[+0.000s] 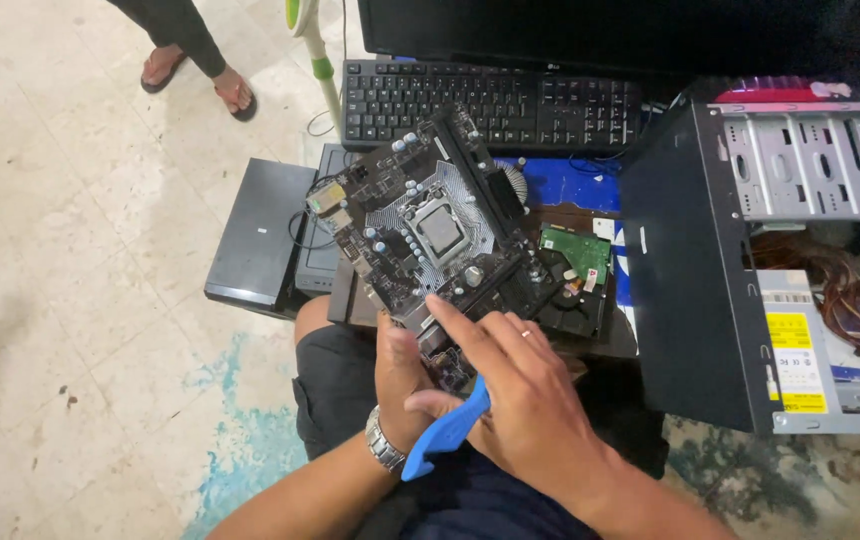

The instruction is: Cleaning a computer motherboard using a brush and inspecting the CPU and hard drive.

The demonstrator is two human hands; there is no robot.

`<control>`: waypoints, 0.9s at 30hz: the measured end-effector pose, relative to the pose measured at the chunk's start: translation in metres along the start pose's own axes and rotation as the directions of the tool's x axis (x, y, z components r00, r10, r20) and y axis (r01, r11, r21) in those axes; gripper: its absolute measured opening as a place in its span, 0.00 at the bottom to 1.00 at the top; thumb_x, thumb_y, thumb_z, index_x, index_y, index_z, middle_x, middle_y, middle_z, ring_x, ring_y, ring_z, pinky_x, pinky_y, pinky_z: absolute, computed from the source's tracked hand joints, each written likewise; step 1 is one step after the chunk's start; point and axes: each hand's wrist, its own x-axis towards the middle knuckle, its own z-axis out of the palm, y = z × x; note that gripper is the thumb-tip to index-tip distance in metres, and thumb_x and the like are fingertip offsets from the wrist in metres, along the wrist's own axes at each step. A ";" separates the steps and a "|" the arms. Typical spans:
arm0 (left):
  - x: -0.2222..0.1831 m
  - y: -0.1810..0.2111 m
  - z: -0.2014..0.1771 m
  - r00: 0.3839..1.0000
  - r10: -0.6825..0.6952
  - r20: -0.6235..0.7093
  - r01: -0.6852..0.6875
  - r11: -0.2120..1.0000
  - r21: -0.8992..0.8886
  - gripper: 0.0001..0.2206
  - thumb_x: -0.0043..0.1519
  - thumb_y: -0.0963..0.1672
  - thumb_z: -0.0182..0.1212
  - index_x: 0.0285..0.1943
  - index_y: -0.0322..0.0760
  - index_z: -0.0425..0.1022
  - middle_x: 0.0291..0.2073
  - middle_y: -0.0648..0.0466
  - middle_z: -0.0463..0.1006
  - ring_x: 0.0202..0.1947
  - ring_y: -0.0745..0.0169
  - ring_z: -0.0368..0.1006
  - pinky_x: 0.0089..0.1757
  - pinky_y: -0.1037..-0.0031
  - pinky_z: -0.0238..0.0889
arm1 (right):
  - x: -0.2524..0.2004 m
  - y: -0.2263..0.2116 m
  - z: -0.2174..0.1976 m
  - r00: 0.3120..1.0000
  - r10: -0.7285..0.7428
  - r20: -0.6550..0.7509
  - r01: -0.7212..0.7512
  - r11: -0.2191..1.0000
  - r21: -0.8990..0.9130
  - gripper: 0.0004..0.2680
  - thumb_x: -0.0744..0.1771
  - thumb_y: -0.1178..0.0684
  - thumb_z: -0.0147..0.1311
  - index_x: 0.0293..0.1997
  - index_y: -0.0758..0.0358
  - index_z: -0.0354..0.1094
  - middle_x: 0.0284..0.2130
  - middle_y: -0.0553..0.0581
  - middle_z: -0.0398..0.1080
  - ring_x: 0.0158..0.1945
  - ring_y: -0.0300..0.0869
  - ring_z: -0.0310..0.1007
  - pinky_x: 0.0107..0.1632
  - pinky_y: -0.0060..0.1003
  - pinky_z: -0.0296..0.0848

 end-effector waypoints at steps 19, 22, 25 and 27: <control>-0.012 0.015 0.005 0.914 0.212 0.345 0.117 0.678 -0.726 0.48 0.61 0.67 0.36 0.82 0.45 0.22 0.81 0.50 0.35 0.81 0.50 0.37 0.68 0.62 0.53 | 0.003 -0.008 0.000 0.985 0.066 -0.161 -0.040 0.986 0.161 0.20 0.62 0.53 0.69 0.59 0.60 0.68 0.49 0.57 0.76 0.52 0.47 0.77 0.54 0.41 0.73; -0.007 0.015 0.015 0.925 0.301 0.232 -0.015 0.639 -0.769 0.47 0.64 0.66 0.34 0.82 0.37 0.26 0.79 0.44 0.41 0.79 0.47 0.42 0.75 0.54 0.38 | 0.005 -0.007 0.006 0.978 0.082 -0.191 -0.053 0.987 0.151 0.26 0.58 0.48 0.74 0.61 0.60 0.68 0.53 0.57 0.76 0.54 0.43 0.78 0.55 0.37 0.75; -0.006 0.004 0.018 0.927 0.309 0.212 -0.023 0.611 -0.791 0.46 0.65 0.66 0.37 0.83 0.40 0.26 0.80 0.46 0.41 0.80 0.49 0.40 0.75 0.55 0.35 | 0.010 -0.010 0.005 0.975 0.091 -0.203 -0.073 0.993 0.097 0.26 0.58 0.51 0.72 0.62 0.63 0.68 0.54 0.60 0.76 0.54 0.46 0.78 0.56 0.40 0.76; -0.005 -0.009 0.020 0.907 0.354 0.228 -0.023 0.584 -0.811 0.48 0.65 0.64 0.40 0.83 0.40 0.21 0.78 0.42 0.46 0.76 0.50 0.51 0.70 0.62 0.53 | 0.015 -0.012 0.002 0.977 0.142 -0.161 -0.116 0.980 0.161 0.24 0.61 0.52 0.66 0.62 0.68 0.66 0.54 0.67 0.75 0.56 0.49 0.79 0.58 0.41 0.78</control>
